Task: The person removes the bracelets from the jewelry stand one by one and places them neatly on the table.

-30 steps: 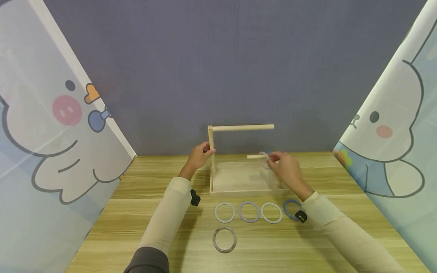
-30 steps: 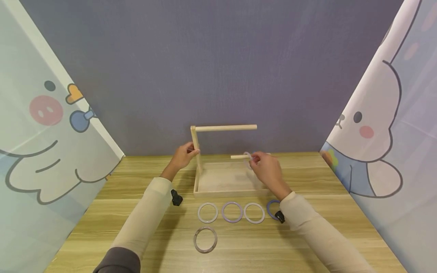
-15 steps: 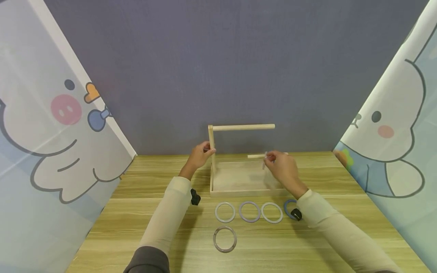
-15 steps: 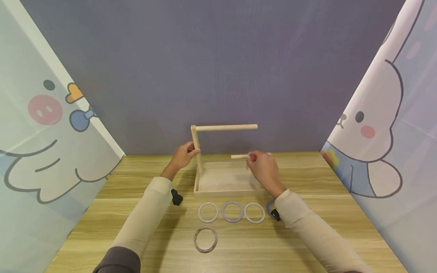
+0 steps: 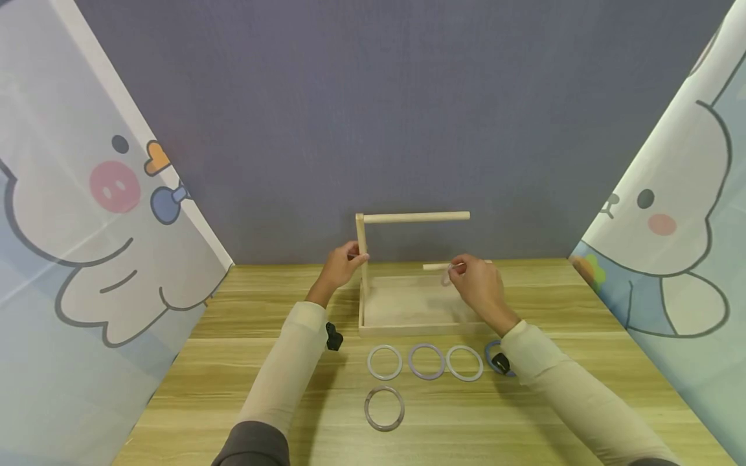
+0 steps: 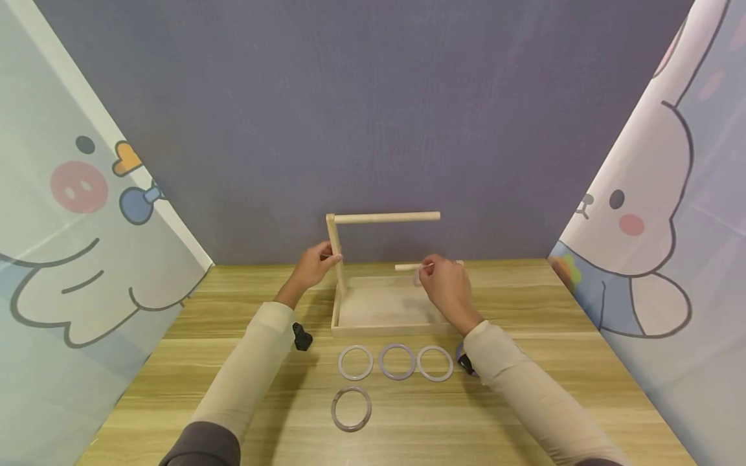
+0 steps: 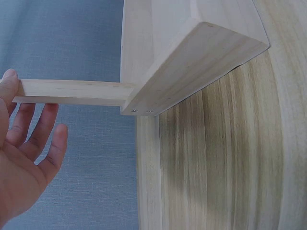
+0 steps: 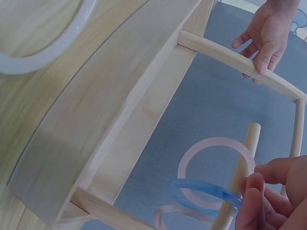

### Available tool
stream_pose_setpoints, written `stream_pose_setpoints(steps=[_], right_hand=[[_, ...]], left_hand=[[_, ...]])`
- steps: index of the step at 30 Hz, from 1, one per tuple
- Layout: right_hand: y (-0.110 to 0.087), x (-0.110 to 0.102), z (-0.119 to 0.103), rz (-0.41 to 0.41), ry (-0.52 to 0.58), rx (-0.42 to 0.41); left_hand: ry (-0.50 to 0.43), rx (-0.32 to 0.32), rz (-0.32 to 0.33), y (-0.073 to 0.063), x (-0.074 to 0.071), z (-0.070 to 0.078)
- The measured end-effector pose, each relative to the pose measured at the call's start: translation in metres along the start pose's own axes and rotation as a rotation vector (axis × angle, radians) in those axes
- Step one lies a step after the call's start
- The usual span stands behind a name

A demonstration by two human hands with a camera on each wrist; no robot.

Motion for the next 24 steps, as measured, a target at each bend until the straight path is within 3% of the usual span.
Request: stream_pose_setpoints(steps=[11, 18, 24], right_hand=[[-0.001, 0.003, -0.003, 0.009, 0.034, -0.002], [-0.001, 0.008, -0.01, 0.037, -0.007, -0.05], [-0.003, 0.011, -0.008, 0.027, -0.034, -0.019]], left_hand=[[-0.003, 0.008, -0.002, 0.001, -0.001, 0.0], [-0.017, 0.007, 0.012, 0.0, -0.003, 0.001], [-0.007, 0.01, 0.02, 0.0, -0.001, 0.001]])
Point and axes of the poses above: each hand's wrist, its own y-axis towards the middle knuckle, its own x-axis out of the palm, z = x × y, the point moved 5 cm from there along y, towards the middle knuckle, and after that the axes turned 9 degrees about y, right-handed, at the moved point
